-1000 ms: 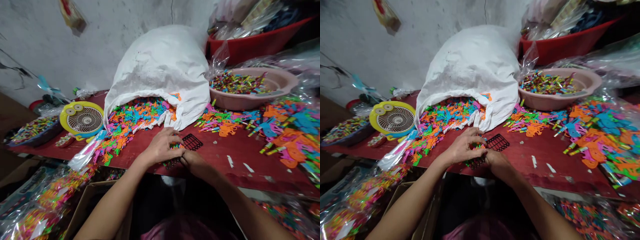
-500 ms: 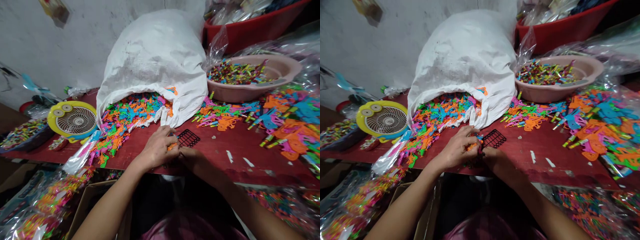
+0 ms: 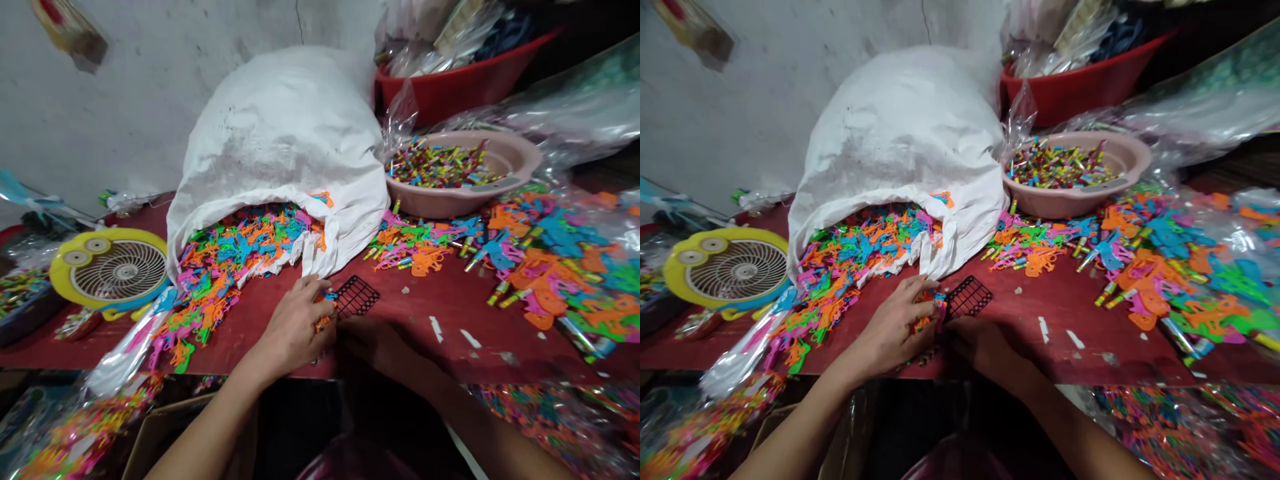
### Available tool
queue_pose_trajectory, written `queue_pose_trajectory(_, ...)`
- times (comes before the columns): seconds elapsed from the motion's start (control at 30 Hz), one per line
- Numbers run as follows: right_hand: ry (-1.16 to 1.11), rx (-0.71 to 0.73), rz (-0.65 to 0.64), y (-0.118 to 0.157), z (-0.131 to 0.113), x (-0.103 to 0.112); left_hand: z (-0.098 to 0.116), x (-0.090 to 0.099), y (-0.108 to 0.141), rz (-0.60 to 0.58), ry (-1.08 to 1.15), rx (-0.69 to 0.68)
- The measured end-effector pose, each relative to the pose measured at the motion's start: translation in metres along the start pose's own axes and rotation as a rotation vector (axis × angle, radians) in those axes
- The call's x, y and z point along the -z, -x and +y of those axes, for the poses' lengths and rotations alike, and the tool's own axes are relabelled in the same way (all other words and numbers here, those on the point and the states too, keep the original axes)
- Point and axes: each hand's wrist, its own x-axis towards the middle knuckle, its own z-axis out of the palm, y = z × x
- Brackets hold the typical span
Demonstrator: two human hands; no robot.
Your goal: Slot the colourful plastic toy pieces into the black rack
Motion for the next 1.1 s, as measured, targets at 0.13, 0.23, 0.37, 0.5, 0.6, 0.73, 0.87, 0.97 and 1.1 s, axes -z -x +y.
queue_pose_trajectory(0.13,0.24,-0.104,0.262,0.007,0.02,0.065,-0.003,0.001,-0.001,0.011,0.043,-0.049)
queue_pose_trajectory(0.23,0.638,-0.22,0.44,0.008,0.042,0.124,-0.007,0.002,-0.008,-0.02,0.083,-0.141)
queue_pose_trajectory(0.37,1.03,-0.183,0.291,-0.001,0.061,0.173,-0.014,0.006,-0.019,-0.111,0.129,-0.237)
queue_pose_trajectory(0.5,1.154,-0.086,0.103,-0.008,0.069,0.183,-0.016,0.011,-0.021,-0.175,0.13,-0.239)
queue_pose_trajectory(0.6,1.105,-0.11,0.031,-0.003,0.066,0.177,-0.013,0.013,-0.018,-0.176,0.102,-0.191)
queue_pose_trajectory(0.73,0.962,-0.215,-0.056,0.011,0.052,0.159,-0.008,0.01,-0.016,-0.138,0.042,-0.098)
queue_pose_trajectory(0.87,0.863,-0.128,-0.065,0.012,0.046,0.144,-0.007,0.008,-0.018,-0.154,0.083,-0.07)
queue_pose_trajectory(0.97,0.79,0.04,-0.098,0.004,0.054,0.139,-0.01,0.01,-0.02,-0.176,0.115,-0.109)
queue_pose_trajectory(1.1,0.688,0.084,-0.151,-0.007,0.067,0.14,-0.015,0.013,-0.022,-0.22,0.144,-0.167)
